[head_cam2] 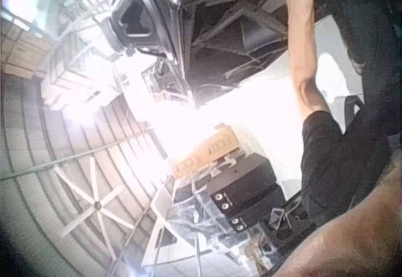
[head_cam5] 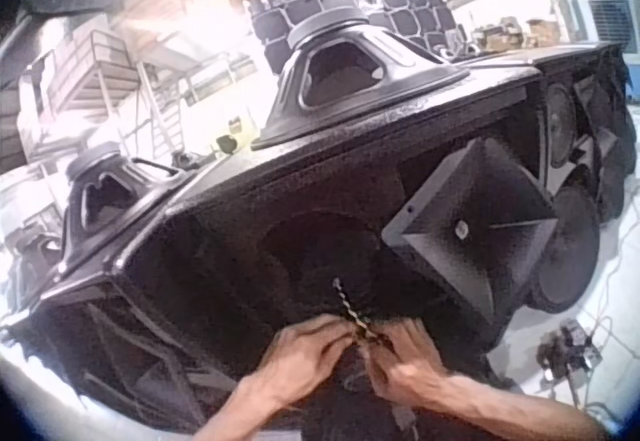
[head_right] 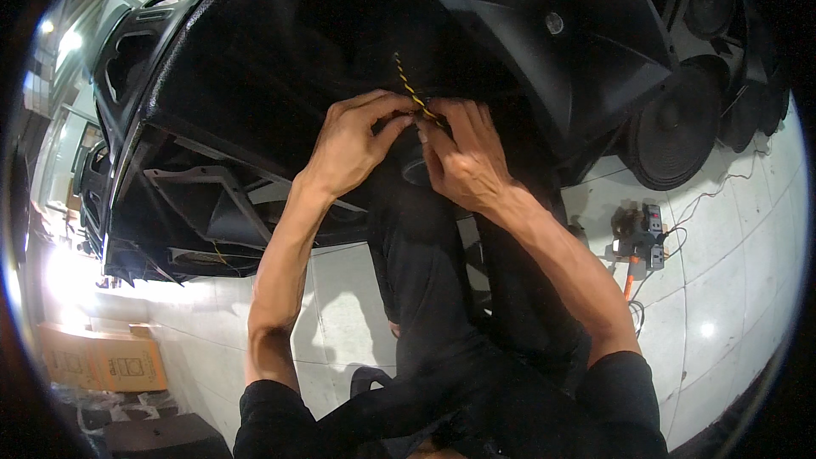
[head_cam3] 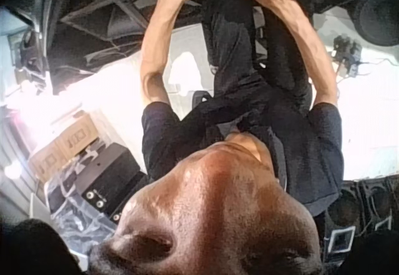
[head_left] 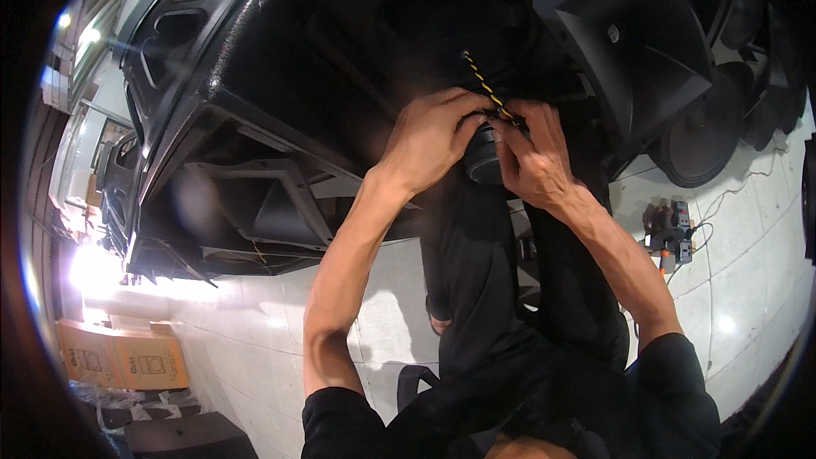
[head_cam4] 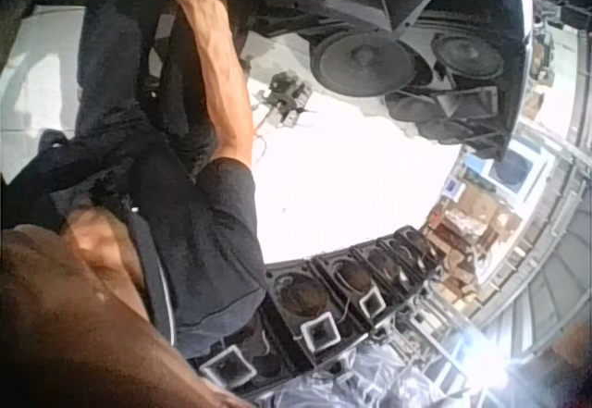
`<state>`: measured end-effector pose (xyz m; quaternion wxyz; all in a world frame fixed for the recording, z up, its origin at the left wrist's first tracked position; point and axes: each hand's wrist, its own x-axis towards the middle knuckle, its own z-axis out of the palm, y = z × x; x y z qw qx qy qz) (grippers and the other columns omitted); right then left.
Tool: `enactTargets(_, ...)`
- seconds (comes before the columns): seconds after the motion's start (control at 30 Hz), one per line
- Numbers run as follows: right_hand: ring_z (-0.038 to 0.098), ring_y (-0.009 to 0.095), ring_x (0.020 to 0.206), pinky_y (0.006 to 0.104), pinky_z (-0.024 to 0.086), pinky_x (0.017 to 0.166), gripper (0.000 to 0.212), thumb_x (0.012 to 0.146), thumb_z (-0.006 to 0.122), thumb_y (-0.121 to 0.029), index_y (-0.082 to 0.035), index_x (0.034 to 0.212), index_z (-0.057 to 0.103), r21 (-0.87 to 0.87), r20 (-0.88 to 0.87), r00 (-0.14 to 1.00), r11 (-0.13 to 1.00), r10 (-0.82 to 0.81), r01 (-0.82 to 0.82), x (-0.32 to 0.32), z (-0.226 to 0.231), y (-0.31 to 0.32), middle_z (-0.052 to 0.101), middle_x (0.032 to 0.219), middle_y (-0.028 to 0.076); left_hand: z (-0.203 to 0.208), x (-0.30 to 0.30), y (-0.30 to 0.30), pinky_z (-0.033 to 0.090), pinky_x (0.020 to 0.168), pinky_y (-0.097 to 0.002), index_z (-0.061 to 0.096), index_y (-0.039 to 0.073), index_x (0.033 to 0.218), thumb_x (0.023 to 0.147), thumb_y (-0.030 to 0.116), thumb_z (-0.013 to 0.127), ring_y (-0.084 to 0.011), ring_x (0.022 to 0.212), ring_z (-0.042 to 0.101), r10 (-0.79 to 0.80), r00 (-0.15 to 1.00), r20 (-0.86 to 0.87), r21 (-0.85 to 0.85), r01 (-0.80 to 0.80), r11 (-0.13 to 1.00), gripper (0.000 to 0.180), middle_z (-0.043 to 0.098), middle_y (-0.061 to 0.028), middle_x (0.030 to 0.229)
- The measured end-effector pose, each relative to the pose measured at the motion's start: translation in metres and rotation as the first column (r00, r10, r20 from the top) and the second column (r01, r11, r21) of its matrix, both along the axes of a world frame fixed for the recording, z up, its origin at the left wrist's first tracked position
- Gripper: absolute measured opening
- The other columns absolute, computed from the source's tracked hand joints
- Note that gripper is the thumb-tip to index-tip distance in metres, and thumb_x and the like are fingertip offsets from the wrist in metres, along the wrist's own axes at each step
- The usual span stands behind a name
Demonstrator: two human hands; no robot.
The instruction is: The person installs a speaker into a vehicle chassis. They connect wires to the speaker terminals, solder the connections using a soldering iron and solder wire, and then fit the speaker into the mounting cavity.
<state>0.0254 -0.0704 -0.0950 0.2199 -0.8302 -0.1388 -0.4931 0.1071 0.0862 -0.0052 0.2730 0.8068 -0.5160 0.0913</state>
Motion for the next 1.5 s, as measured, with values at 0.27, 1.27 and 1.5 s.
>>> enactTargets(0.27,0.057,0.032,0.101,0.0433,0.047,0.083,0.023,0.077,0.071,0.002,0.005,0.099,0.068,-0.019,-0.008,1.0,1.0,-0.017,0.016,0.0,-0.002,-0.002,0.057,0.114,0.016,-0.008,0.009,0.002,0.056,0.079,-0.0372,0.073,-0.001,0.103,0.09,0.004,0.068,-0.0299,0.091,0.07,-0.035,0.999,-0.025,0.061,0.036,0.997,0.015,0.069,-0.0116,0.104)
enactTargets(1.27,0.058,0.031,0.102,0.0419,0.048,0.082,0.018,0.08,0.071,0.001,0.007,0.097,0.069,-0.058,0.001,0.998,0.997,-0.055,0.055,0.0,0.0,0.002,0.057,0.114,0.017,-0.001,-0.007,-0.004,0.054,0.078,-0.0394,0.072,0.0,0.102,0.093,0.005,0.061,-0.0286,0.092,0.065,0.125,0.974,0.189,0.149,-0.154,0.977,0.015,0.063,-0.0097,0.098)
enactTargets(1.5,0.058,0.033,0.103,0.0426,0.048,0.084,0.023,0.078,0.071,0.0,0.007,0.1,0.067,-0.072,-0.013,0.998,0.995,-0.064,0.062,0.0,-0.001,0.001,0.057,0.114,0.018,-0.016,-0.011,-0.001,0.052,0.078,-0.04,0.071,-0.001,0.104,0.094,0.007,0.062,-0.0313,0.09,0.066,0.187,0.981,0.039,0.002,-0.188,0.982,0.016,0.064,-0.0123,0.097)
